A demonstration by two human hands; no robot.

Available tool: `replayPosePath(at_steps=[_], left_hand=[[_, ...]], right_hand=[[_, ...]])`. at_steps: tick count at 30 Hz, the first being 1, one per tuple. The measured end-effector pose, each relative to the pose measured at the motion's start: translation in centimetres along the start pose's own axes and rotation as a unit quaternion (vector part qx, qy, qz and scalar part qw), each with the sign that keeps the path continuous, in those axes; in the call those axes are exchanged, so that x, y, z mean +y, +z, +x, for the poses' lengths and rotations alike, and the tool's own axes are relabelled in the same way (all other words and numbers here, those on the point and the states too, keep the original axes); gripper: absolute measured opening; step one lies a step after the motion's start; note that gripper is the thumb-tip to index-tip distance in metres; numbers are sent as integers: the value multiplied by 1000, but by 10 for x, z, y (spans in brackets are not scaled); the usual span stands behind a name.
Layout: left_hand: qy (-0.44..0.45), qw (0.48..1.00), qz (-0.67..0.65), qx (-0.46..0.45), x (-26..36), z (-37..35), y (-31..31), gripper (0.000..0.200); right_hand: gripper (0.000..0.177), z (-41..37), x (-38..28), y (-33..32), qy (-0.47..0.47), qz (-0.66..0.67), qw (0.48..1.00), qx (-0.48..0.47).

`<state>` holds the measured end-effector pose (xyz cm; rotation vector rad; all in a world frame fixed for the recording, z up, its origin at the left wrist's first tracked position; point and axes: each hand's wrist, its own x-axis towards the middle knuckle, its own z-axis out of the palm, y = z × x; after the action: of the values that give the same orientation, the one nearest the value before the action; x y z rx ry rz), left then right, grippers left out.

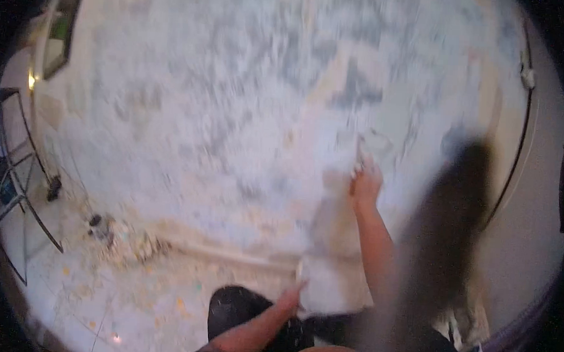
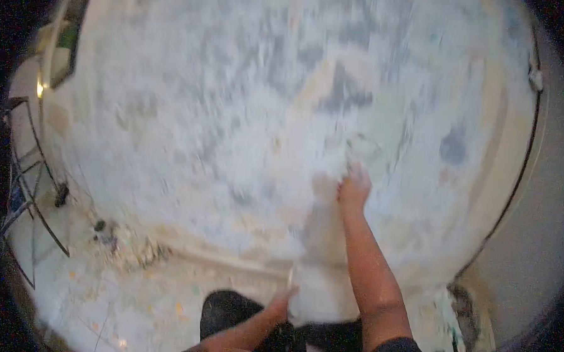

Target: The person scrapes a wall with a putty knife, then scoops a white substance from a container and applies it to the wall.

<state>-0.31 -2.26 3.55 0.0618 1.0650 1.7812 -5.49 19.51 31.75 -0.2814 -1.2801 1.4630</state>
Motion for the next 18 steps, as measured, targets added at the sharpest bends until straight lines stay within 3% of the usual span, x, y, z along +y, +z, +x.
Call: replayPosePath(at_steps=[3, 6, 8, 9, 11, 12, 14, 15, 17, 18], left_hand=[[-13, 997, 1, -78, 22, -1, 30, 72], [-80, 989, -48, -116, 19, -21, 54, 70], [-100, 975, -101, -173, 21, -15, 54, 68], [-88, 968, -112, -208, 12, 3, 45, 69], [70, 974, 70, -204, -40, 75, -3, 67], [39, 976, 68, -205, -41, 65, -4, 67], [-97, 971, -135, -173, -2, 33, 21, 63], [-116, 970, -141, -163, 4, 26, 30, 63], [-2, 995, -59, -86, 13, 16, 36, 65], [-5, 995, -69, -72, 10, 15, 31, 65]], right_hand=[[31, 21, -102, 13, -120, 24, 992, -12], [28, 25, -148, -8, -133, -19, 991, 18], [26, 28, -151, -18, -208, -31, 977, -19], [26, 18, -148, -24, -188, -43, 981, -17], [30, 1, -139, -35, -191, -79, 978, -39], [30, -9, -132, -49, -174, -97, 980, -20], [34, -29, -111, -78, -137, -203, 966, -79], [38, -38, -103, -93, -104, -240, 961, -88], [40, -62, -93, -113, -51, -315, 944, -80], [42, -74, -88, -120, -16, -381, 921, -77]])
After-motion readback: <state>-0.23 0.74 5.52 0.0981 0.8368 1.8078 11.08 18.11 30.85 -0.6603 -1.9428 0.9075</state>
